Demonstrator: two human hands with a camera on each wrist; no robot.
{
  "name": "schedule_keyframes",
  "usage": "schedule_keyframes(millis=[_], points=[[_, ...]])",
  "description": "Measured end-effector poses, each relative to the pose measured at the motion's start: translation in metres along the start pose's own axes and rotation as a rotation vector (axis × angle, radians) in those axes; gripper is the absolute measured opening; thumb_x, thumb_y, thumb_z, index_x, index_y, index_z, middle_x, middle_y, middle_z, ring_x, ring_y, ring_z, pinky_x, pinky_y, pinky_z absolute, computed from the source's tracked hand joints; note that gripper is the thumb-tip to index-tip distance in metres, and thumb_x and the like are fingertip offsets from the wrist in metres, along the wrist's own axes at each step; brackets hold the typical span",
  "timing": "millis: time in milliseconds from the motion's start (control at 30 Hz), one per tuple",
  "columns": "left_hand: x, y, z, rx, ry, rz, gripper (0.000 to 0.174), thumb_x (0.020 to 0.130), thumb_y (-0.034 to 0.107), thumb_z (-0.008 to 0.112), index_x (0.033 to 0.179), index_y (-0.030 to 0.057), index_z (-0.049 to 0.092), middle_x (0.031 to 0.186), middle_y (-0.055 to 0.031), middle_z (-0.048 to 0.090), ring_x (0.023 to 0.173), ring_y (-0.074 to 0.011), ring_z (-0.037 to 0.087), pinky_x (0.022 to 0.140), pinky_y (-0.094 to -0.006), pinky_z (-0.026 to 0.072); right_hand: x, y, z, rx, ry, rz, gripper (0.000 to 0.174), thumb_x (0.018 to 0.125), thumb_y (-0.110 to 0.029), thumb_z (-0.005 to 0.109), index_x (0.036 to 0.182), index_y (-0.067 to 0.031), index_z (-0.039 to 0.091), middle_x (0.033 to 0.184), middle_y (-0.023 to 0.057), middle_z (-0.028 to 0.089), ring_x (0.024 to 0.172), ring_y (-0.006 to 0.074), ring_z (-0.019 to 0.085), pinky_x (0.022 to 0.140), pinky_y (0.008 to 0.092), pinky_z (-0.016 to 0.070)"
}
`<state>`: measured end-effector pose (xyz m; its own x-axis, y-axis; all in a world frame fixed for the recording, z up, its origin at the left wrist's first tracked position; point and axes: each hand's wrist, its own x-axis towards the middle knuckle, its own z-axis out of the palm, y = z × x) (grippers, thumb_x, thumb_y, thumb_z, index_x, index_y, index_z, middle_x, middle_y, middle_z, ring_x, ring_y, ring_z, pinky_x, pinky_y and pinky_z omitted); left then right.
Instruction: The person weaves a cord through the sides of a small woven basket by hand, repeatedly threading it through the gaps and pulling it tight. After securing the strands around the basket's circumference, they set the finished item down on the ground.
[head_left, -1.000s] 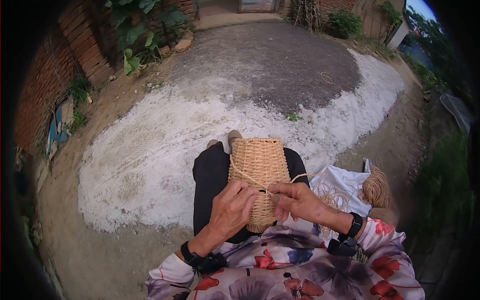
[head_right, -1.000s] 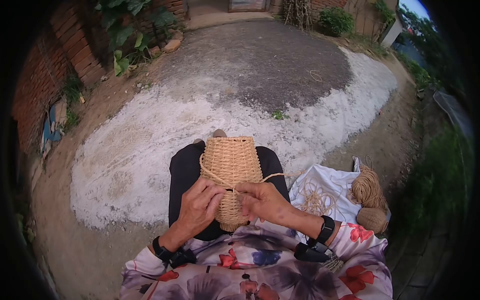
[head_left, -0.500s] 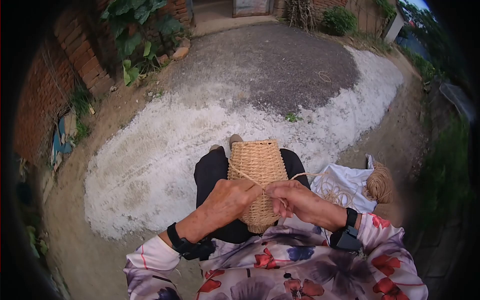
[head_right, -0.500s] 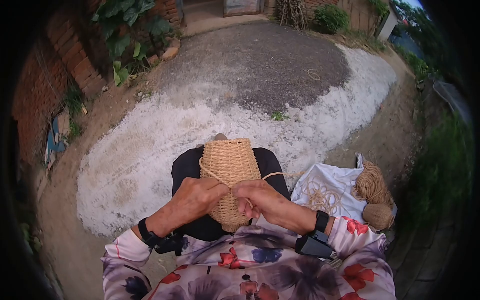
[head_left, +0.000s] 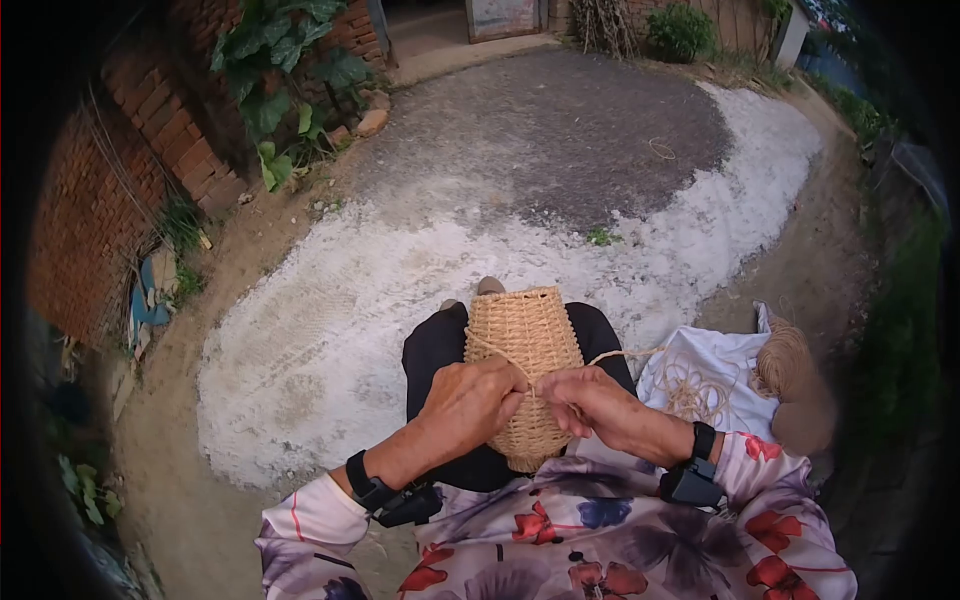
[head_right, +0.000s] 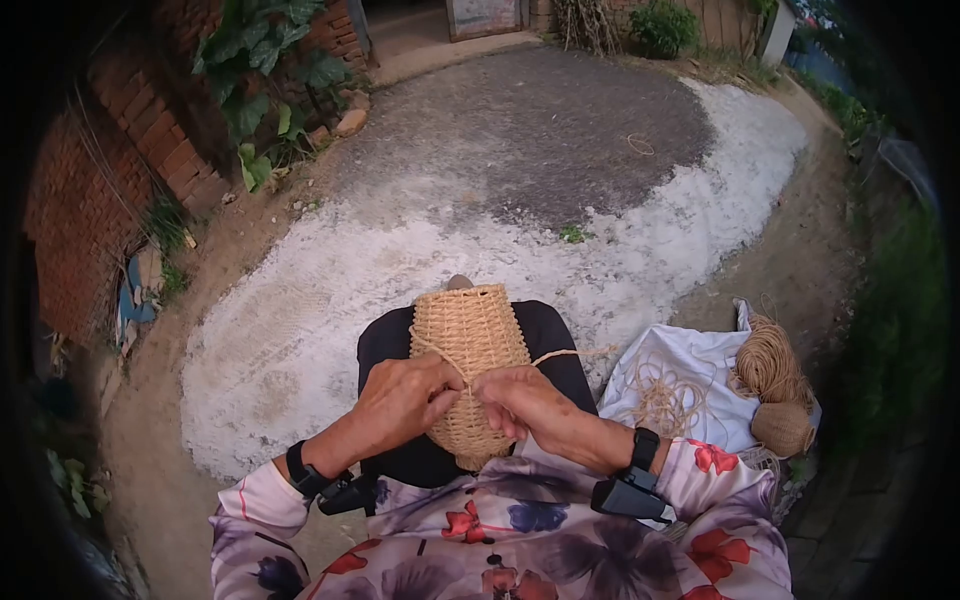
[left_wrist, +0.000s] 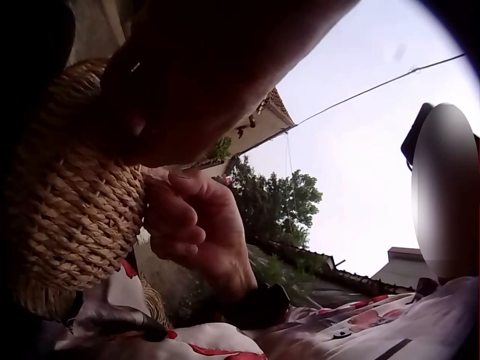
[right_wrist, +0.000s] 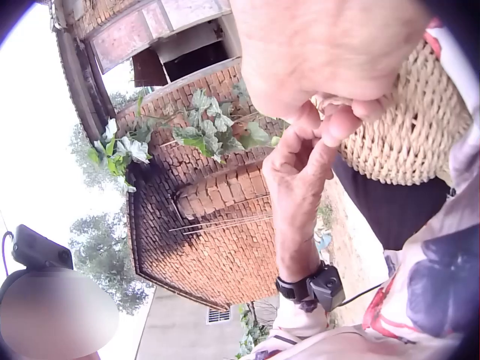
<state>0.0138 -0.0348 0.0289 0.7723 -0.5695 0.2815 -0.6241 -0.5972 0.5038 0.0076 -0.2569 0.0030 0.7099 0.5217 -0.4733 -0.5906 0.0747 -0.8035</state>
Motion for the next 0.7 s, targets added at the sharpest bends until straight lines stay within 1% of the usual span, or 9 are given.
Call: schedule_keyframes(millis=[167, 233, 267, 333, 467, 500, 533, 633, 700], points=[[0.013, 0.006, -0.003, 0.049, -0.182, -0.177, 0.009, 0.075, 0.010, 0.070, 0.081, 0.0048, 0.068, 0.080, -0.0099, 0.067, 0.068, -0.0278, 0.067, 0.062, -0.0393, 0.0512, -0.011, -0.010, 0.004, 0.044, -0.032, 0.037, 0.022, 0.094, -0.022, 0.061, 0.106, -0.0038, 0.068, 0.075, 0.0044, 0.064, 0.058, 0.0096, 0.059, 0.048, 0.0206, 0.0445], [0.017, 0.009, -0.008, 0.033, -0.236, -0.224, 0.009, 0.074, 0.010, 0.070, 0.080, 0.0041, 0.067, 0.079, -0.0097, 0.067, 0.068, -0.0268, 0.067, 0.062, -0.0388, 0.0514, -0.020, -0.009, -0.002, -0.312, 0.116, -0.315, 0.023, 0.095, -0.012, 0.060, 0.114, 0.0001, 0.065, 0.086, 0.0064, 0.065, 0.067, 0.0114, 0.061, 0.054, 0.0222, 0.0496], [0.016, 0.010, -0.011, 0.012, -0.281, -0.282, 0.009, 0.073, 0.010, 0.069, 0.078, 0.0035, 0.066, 0.078, -0.0095, 0.066, 0.067, -0.0259, 0.067, 0.062, -0.0382, 0.0516, -0.025, -0.015, -0.007, -0.301, 0.121, -0.314, 0.023, 0.095, -0.012, 0.060, 0.114, 0.0001, 0.065, 0.086, 0.0064, 0.065, 0.067, 0.0114, 0.061, 0.054, 0.0222, 0.0496], [0.008, 0.008, -0.014, -0.030, -0.225, -0.253, 0.009, 0.072, 0.008, 0.069, 0.078, 0.0025, 0.065, 0.075, -0.0090, 0.065, 0.066, -0.0239, 0.066, 0.061, -0.0366, 0.0515, -0.033, -0.030, -0.026, -0.827, 0.521, -0.987, 0.021, 0.095, -0.003, 0.059, 0.114, 0.0017, 0.065, 0.090, 0.0066, 0.063, 0.069, 0.0119, 0.060, 0.059, 0.0247, 0.0505], [-0.011, 0.006, -0.026, -0.145, -0.126, -0.239, 0.008, 0.071, 0.002, 0.068, 0.076, 0.0001, 0.062, 0.067, -0.0077, 0.061, 0.059, -0.0181, 0.063, 0.056, -0.0313, 0.0498, -0.042, -0.020, -0.046, -0.789, 0.519, -0.881, 0.017, 0.093, -0.003, 0.059, 0.109, 0.0014, 0.066, 0.090, 0.0066, 0.063, 0.069, 0.0134, 0.061, 0.062, 0.0268, 0.0497], [-0.014, 0.013, -0.032, -0.191, -0.178, -0.348, 0.006, 0.073, 0.000, 0.066, 0.076, 0.0002, 0.061, 0.067, -0.0059, 0.062, 0.056, -0.0122, 0.060, 0.053, -0.0281, 0.0477, -0.044, -0.019, -0.043, -0.738, 0.447, -0.785, 0.016, 0.093, -0.003, 0.059, 0.106, 0.0012, 0.067, 0.089, 0.0062, 0.063, 0.069, 0.0137, 0.061, 0.062, 0.0273, 0.0490], [-0.018, 0.016, -0.037, -0.190, -0.186, -0.345, 0.006, 0.073, 0.000, 0.066, 0.076, 0.0002, 0.061, 0.067, -0.0059, 0.062, 0.056, -0.0122, 0.060, 0.053, -0.0281, 0.0477, -0.045, -0.017, -0.040, -0.685, 0.373, -0.690, 0.014, 0.093, -0.003, 0.059, 0.104, 0.0010, 0.067, 0.088, 0.0058, 0.062, 0.070, 0.0139, 0.061, 0.063, 0.0279, 0.0484], [-0.033, 0.020, -0.055, -0.295, -0.283, -0.653, 0.005, 0.077, -0.002, 0.066, 0.077, 0.0013, 0.062, 0.073, -0.0027, 0.066, 0.062, -0.0052, 0.060, 0.055, -0.0252, 0.0487, -0.029, -0.009, -0.023, -0.755, 0.254, -0.833, 0.014, 0.089, -0.001, 0.061, 0.102, 0.0007, 0.066, 0.086, 0.0092, 0.063, 0.071, 0.0236, 0.065, 0.064, 0.0343, 0.0513], [-0.041, 0.024, -0.064, -0.409, -0.300, -0.674, 0.006, 0.077, -0.003, 0.067, 0.077, 0.0014, 0.062, 0.074, -0.0030, 0.067, 0.064, -0.0059, 0.061, 0.057, -0.0245, 0.0496, -0.018, -0.004, -0.004, -0.880, 0.100, -0.953, 0.017, 0.087, -0.001, 0.061, 0.104, 0.0001, 0.065, 0.083, 0.0119, 0.062, 0.073, 0.0313, 0.066, 0.065, 0.0398, 0.0528]])
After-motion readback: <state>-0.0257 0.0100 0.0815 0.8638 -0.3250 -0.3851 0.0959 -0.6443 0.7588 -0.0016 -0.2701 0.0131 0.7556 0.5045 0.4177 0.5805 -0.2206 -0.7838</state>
